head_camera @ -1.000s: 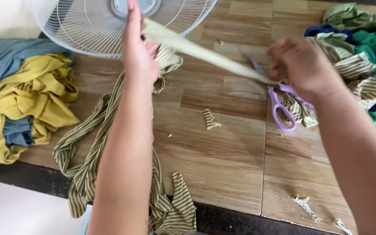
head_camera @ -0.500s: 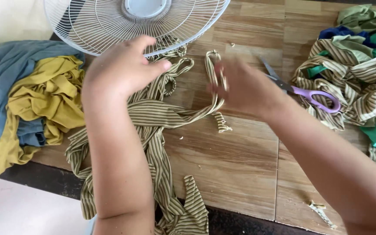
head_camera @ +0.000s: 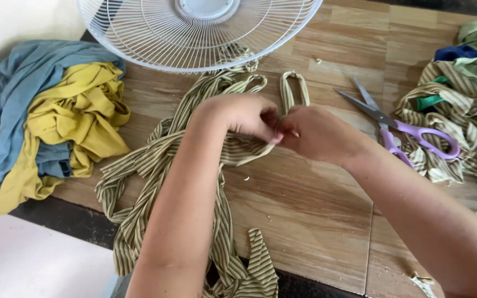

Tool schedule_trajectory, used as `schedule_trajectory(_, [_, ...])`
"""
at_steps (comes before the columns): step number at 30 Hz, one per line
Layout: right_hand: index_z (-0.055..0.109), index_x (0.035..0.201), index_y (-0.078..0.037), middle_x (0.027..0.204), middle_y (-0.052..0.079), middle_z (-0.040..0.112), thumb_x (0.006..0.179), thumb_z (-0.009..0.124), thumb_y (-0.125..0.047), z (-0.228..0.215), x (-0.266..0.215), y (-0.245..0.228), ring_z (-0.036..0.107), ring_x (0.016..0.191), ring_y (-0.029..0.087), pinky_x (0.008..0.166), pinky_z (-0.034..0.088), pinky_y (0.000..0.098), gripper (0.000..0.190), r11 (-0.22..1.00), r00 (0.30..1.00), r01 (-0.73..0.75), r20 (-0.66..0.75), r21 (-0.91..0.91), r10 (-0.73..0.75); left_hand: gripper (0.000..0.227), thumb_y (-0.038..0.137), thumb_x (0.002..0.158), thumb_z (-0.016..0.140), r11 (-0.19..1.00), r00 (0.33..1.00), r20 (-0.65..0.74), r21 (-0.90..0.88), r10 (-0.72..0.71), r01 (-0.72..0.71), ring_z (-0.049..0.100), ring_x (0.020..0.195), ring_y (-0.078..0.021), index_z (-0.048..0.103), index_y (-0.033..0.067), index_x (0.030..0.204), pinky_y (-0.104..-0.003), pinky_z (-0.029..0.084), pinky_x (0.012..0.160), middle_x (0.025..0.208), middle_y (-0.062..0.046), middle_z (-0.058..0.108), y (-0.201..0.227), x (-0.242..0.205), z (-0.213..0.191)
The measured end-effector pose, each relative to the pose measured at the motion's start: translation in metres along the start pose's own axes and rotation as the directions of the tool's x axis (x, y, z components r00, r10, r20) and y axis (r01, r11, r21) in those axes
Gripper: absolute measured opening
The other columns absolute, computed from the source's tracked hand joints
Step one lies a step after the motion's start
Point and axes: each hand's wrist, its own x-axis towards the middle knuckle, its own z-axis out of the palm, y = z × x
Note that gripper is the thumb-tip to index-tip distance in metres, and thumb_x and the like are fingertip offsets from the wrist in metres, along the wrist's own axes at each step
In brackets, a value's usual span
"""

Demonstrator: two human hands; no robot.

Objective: Cutting strips from fabric scraps and tying them together to create continuous strands.

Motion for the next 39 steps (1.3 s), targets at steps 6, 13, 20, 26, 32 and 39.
schedule_trajectory(6, [0.069, 0.119, -0.022, 0.111, 0.014, 0.06, 0.096, 0.056, -0.019, 0.031, 0.036, 0.031, 0.064, 0.105, 0.045, 0.083, 0.057, 0.0563, 0.027, 0.985, 0.937, 0.116, -0.342, 0.126, -0.067, 0.079, 0.021, 0.075, 0.087, 0.999, 0.971, -0.237, 0.042, 0.023, -0.013, 0.067, 0.11, -0.0404, 0.037, 0.0119, 0.135, -0.053, 0.051, 0.096, 0.11, -0.016, 0.072, -0.037, 0.038, 0.009])
schedule_trajectory(13, [0.073, 0.107, -0.004, 0.105, 0.007, 0.076, 0.081, 0.066, 0.006, 0.036, -0.002, -0.037, 0.073, 0.088, 0.023, 0.079, 0.058, 0.0339, 0.028, 0.829, 0.841, 0.503, -0.359, 0.243, -0.404, 0.013, 0.013, 0.083, 0.065, 0.996, 0.817, -0.577, -0.072, 0.008, -0.06, 0.056, 0.065, -0.0092, 0.065, 0.0219, 0.093, -0.027, 0.041, 0.057, 0.082, 0.006, 0.07, -0.046, 0.032, 0.009])
schedule_trajectory(20, [0.07, 0.124, -0.006, 0.143, 0.011, 0.063, 0.101, 0.049, -0.028, 0.046, -0.102, -0.03, 0.049, 0.14, 0.037, 0.12, 0.03, 0.0532, 0.038, 0.636, 0.644, 0.749, 0.02, 0.185, -0.765, 0.01, 0.018, 0.087, 0.07, 0.994, 0.752, -0.651, 0.038, 0.104, -0.105, 0.055, 0.057, -0.0087, 0.072, 0.0215, 0.096, -0.027, 0.041, 0.051, 0.075, 0.007, 0.069, -0.051, 0.036, 0.017])
schedule_trajectory(26, [0.079, 0.091, -0.048, 0.081, -0.027, 0.081, 0.092, 0.054, -0.063, 0.009, -0.174, 0.088, 0.074, 0.068, -0.006, 0.068, 0.063, 0.0112, 0.03, 0.939, 0.88, -0.075, 0.421, -0.336, 0.221, 0.01, 0.028, 0.088, 0.072, 0.998, 0.735, -0.677, -0.006, 0.037, -0.056, 0.056, 0.06, -0.0083, 0.073, 0.0251, 0.097, -0.027, 0.043, 0.056, 0.074, 0.009, 0.068, -0.05, 0.04, 0.021])
schedule_trajectory(32, [0.073, 0.119, -0.015, 0.123, 0.004, 0.075, 0.091, 0.065, -0.023, 0.031, -0.18, 0.021, 0.073, 0.089, 0.019, 0.072, 0.064, 0.0246, 0.03, 0.988, 0.947, 0.145, -0.296, 0.051, -0.124, 0.01, 0.027, 0.088, 0.072, 0.993, 0.659, -0.745, 0.047, 0.108, -0.11, 0.058, 0.06, -0.0109, 0.073, 0.0205, 0.095, -0.029, 0.044, 0.056, 0.073, 0.007, 0.068, -0.052, 0.043, 0.019])
schedule_trajectory(39, [0.063, 0.111, -0.006, 0.131, 0.008, 0.072, 0.1, 0.047, -0.017, 0.093, -0.221, 0.047, 0.054, 0.064, 0.009, 0.062, 0.051, 0.0225, 0.022, 0.899, 0.716, 0.152, -0.673, 0.41, 0.186, 0.009, 0.021, 0.09, 0.073, 0.988, 0.659, -0.741, 0.039, 0.129, -0.15, 0.056, 0.056, -0.0112, 0.073, 0.015, 0.096, -0.028, 0.041, 0.052, 0.07, 0.003, 0.066, -0.051, 0.043, 0.021])
